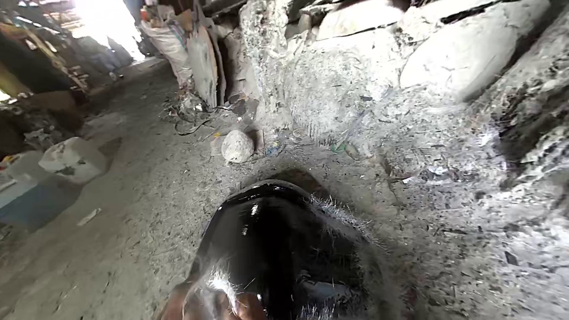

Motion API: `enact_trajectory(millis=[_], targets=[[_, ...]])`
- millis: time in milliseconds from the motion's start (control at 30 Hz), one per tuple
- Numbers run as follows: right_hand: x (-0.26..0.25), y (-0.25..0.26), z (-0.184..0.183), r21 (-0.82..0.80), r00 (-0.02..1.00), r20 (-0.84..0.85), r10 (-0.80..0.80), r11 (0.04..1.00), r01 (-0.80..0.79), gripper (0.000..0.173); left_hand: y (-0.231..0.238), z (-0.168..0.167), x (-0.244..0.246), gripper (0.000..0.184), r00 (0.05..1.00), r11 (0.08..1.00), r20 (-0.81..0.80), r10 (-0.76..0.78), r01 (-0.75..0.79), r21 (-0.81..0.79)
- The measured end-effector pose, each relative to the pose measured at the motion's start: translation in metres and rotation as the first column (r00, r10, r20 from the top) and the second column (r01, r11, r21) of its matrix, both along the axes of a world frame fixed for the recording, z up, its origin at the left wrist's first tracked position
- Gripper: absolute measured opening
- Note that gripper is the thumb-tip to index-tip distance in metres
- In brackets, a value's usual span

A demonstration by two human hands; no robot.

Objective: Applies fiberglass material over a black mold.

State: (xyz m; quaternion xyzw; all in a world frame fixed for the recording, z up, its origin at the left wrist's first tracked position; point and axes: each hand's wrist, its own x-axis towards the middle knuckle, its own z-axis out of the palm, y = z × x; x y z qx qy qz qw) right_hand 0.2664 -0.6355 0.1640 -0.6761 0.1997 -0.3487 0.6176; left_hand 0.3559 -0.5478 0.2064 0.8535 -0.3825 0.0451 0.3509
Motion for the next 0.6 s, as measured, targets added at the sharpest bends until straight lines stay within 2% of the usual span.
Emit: enact_trajectory(millis=[67,100,167,200,300,367,433,467,533,600], targets=[[0.002,-0.025,-0.004,-0.091,0.995,0.078,-0.066,0.993,0.073,0.026,-0.028,0.014,-0.004,0.058,0.98,1.0,-0.199,-0.004,0.002,-0.012],[0.002,-0.037,-0.006,-0.115,0.991,0.102,-0.081,0.989,0.092,0.03,-0.044,0.019,-0.004,0.055,0.975,1.0,-0.222,-0.016,0.011,-0.023],[0.002,-0.054,-0.009,-0.146,0.985,0.119,-0.129,0.979,0.145,0.029,-0.073,0.02,-0.002,0.035,0.992,0.995,-0.083,-0.094,0.096,0.019],[0.002,-0.061,-0.011,-0.154,0.981,0.113,-0.155,0.973,0.172,0.024,-0.085,0.019,-0.006,0.034,0.994,0.991,0.002,-0.106,0.105,0.078],[0.007,-0.074,-0.026,-0.192,0.968,0.071,-0.24,0.949,0.249,0.021,-0.109,-0.002,-0.022,0.046,0.972,0.994,0.233,-0.045,0.021,0.108],[0.005,-0.077,-0.032,-0.156,0.97,-0.003,-0.245,0.958,0.241,0.029,-0.12,-0.017,-0.027,0.051,0.954,0.994,0.3,0.009,-0.04,0.097],[0.004,-0.083,-0.04,-0.075,0.969,-0.1,-0.228,0.972,0.221,0.053,-0.127,-0.025,-0.032,0.057,0.97,0.991,0.239,0.036,-0.066,0.12],[0.001,-0.087,-0.042,-0.052,0.963,-0.14,-0.23,0.973,0.225,0.06,-0.132,-0.027,-0.033,0.058,0.983,0.991,0.183,0.027,-0.05,0.121],[-0.01,-0.102,-0.041,-0.082,0.932,-0.171,-0.319,0.948,0.309,0.058,-0.148,-0.029,-0.037,0.057,0.999,0.996,-0.04,-0.035,0.038,0.081],[-0.023,-0.128,-0.036,-0.05,0.897,-0.19,-0.399,0.916,0.397,0.053,-0.172,-0.032,-0.031,0.046,0.944,0.975,-0.246,-0.221,0.216,-0.047]])
